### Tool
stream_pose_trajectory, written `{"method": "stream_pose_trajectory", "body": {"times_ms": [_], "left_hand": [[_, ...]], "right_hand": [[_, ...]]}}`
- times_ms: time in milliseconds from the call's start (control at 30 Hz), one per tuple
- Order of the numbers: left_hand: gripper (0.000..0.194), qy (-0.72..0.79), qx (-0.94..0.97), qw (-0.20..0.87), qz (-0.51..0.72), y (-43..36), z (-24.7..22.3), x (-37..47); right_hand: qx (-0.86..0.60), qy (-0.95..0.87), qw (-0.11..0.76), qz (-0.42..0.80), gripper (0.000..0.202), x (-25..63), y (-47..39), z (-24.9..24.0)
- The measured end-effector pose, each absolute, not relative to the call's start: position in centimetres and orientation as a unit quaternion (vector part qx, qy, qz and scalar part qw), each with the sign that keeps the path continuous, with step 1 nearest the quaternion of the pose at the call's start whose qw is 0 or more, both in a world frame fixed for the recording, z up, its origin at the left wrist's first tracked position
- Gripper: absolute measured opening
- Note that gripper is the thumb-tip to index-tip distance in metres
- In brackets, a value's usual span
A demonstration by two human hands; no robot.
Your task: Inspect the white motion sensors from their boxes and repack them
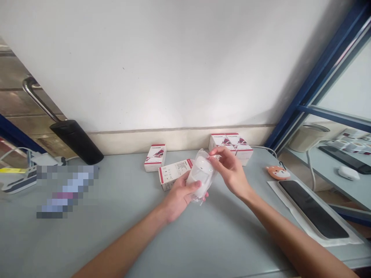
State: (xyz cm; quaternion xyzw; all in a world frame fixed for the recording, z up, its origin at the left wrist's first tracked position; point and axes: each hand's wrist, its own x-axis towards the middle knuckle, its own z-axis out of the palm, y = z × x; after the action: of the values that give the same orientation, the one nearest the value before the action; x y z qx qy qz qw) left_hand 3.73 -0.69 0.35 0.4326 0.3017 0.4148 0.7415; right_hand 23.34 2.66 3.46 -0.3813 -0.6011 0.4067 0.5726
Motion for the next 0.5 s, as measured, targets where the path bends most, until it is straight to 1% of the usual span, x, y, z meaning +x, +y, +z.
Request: {"method": "stream_pose_trajectory", "body": {"times_ms": [100, 200, 367, 500], "left_hand": [[0.047, 0.236, 0.419, 0.782, 0.396, -0.3, -0.1, 3.3], [0.049, 0.194, 0.400, 0.813, 0.377, -0.4, -0.3, 3.4], [0.042, 0.192, 0.374, 0.836, 0.353, -0.6, -0.6, 3.9], [0.048, 0.208, 0.368, 0.837, 0.349, -0.6, -0.7, 3.9]], "right_hand": [[-0.399, -0.614, 0.588, 0.344, 0.024, 23.4, 2.3, 3.7], [-0.407, -0.585, 0.636, 0.295, 0.023, 23.8, 2.4, 4.1], [-0.408, -0.543, 0.701, 0.219, 0.022, 24.4, 2.8, 5.1], [-0.406, -0.519, 0.727, 0.193, 0.022, 24.4, 3.1, 5.3]]}}
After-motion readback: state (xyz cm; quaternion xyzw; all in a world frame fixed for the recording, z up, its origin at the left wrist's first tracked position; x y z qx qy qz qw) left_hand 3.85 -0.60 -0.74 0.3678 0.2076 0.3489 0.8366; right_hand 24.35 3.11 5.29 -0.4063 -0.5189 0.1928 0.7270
